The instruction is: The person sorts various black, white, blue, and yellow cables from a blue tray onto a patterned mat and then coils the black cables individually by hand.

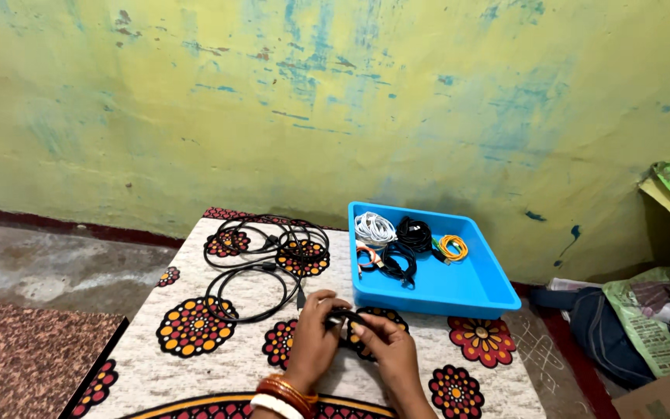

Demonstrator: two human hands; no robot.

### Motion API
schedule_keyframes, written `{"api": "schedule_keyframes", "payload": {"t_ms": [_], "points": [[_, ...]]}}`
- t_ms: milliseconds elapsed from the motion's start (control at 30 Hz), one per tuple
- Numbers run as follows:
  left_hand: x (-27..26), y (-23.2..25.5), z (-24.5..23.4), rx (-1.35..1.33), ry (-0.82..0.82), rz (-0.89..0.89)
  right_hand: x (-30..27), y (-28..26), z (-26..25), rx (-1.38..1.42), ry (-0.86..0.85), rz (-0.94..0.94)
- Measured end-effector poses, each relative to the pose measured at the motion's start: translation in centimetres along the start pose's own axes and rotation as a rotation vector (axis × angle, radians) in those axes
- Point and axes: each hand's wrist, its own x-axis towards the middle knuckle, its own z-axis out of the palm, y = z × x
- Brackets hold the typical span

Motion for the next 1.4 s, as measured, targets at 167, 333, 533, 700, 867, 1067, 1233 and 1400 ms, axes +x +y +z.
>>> {"api": "schedule_keyframes", "payload": {"t_ms": [167,333,533,700,867,1067,1233,1400], "points": [[-1.1,-2.7,0.7,-0.419,-0.284,-0.522,-1.2,-2.0,0.7,0.109,0.135,0.005],[-0.9,-5.6,0.8,-0.646,-0.297,-0.555,-1.1,-2.2,1.1,0.108,0.157,-0.013],[-1.1,-7.1,1.2,-0.685,-0.188,-0.537,-0.9,-1.7,1.0,0.11,0.16,0.048],[-1.1,-5.0,1.7,-0.427,-0.094,-0.691,0.4,-0.2,0.4,0.011,0.188,-0.008],[-0.6,-1.7,0.3,-0.037,-0.118,-0.046,0.8,1.0,-1.1,0.04,0.251,-0.002],[1.7,-1.4,0.3,-0.131,-0.126,-0.467,2.1,-0.1,-1.9,0.044,0.434,0.15],[3.8,-3.3,2.7,0.09,-0.085,-0.25,2.6,-0.1,-3.2,0.055,0.568,0.191],[5.4,-3.2,3.8,0.301,-0.177,-0.331,3.1,-1.9,-5.9,0.058,0.597,0.04]]}}
